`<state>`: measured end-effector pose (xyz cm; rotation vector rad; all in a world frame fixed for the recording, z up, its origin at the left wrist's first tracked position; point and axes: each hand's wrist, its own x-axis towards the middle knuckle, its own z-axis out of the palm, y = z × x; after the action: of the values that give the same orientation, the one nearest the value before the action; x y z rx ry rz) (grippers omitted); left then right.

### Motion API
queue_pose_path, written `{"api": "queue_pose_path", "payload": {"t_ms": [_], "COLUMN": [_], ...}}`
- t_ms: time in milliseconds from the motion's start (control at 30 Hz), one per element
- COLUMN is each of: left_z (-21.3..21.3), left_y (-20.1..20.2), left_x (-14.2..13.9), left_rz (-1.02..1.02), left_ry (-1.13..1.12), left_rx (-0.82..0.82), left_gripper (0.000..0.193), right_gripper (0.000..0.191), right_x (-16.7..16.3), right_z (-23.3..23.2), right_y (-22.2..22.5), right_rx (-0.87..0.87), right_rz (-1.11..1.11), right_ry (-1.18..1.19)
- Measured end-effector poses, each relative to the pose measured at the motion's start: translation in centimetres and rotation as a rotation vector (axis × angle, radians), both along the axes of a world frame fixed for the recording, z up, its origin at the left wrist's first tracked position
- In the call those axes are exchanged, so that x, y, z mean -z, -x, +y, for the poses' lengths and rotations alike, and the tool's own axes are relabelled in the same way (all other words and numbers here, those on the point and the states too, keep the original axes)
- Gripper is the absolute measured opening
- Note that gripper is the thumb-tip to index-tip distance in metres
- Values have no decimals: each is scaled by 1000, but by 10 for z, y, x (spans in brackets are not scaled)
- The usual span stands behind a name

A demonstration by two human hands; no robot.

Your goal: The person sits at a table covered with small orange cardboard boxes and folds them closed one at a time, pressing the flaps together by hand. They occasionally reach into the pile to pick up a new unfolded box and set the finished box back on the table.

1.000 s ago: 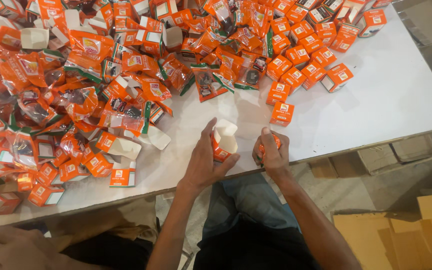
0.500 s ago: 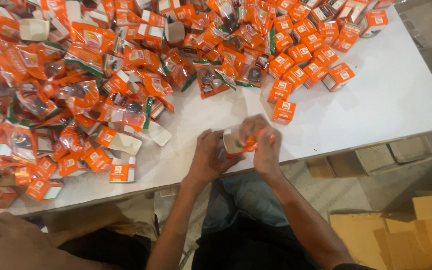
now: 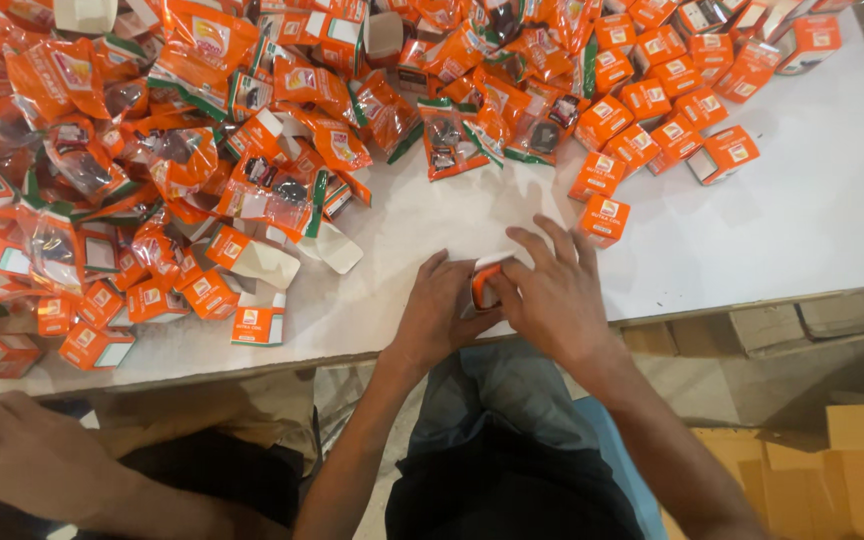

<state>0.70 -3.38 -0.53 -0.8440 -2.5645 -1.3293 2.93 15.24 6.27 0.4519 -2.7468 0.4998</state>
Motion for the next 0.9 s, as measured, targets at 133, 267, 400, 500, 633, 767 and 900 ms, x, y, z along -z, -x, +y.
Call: {"api": "queue_pose_path", "payload": {"t_ms": [133, 267, 400, 500, 633, 767, 900], "left_z": [0, 1, 1, -2, -2, 2, 2], "left_y": [2, 0, -3, -4, -10, -26, -28], "left_x": [-5, -7, -9, -15, -24, -24, -15], "left_rz": [22, 22, 55, 72, -4, -180, -128], "left_ry": [15, -29, -38, -61, -21, -196, -306], "left_rx": [-27, -69, -65, 0, -85, -189, -224], "left_gripper": [61, 62, 60, 63, 78, 89, 72], "right_gripper": [16, 18, 30, 42, 59, 62, 63], "right_x": [8, 20, 21, 11, -6, -12, 2], "right_z": [-10, -7, 3, 4, -8, -12, -1], "right_y": [11, -2, -13, -15, -8, 6, 1], "right_rx": [33, -36, -123, -165, -154, -131, -151], "right_rz": [35, 154, 218, 121, 12, -262, -431], "right_ry": [-29, 274, 185, 29, -94, -135, 287]}}
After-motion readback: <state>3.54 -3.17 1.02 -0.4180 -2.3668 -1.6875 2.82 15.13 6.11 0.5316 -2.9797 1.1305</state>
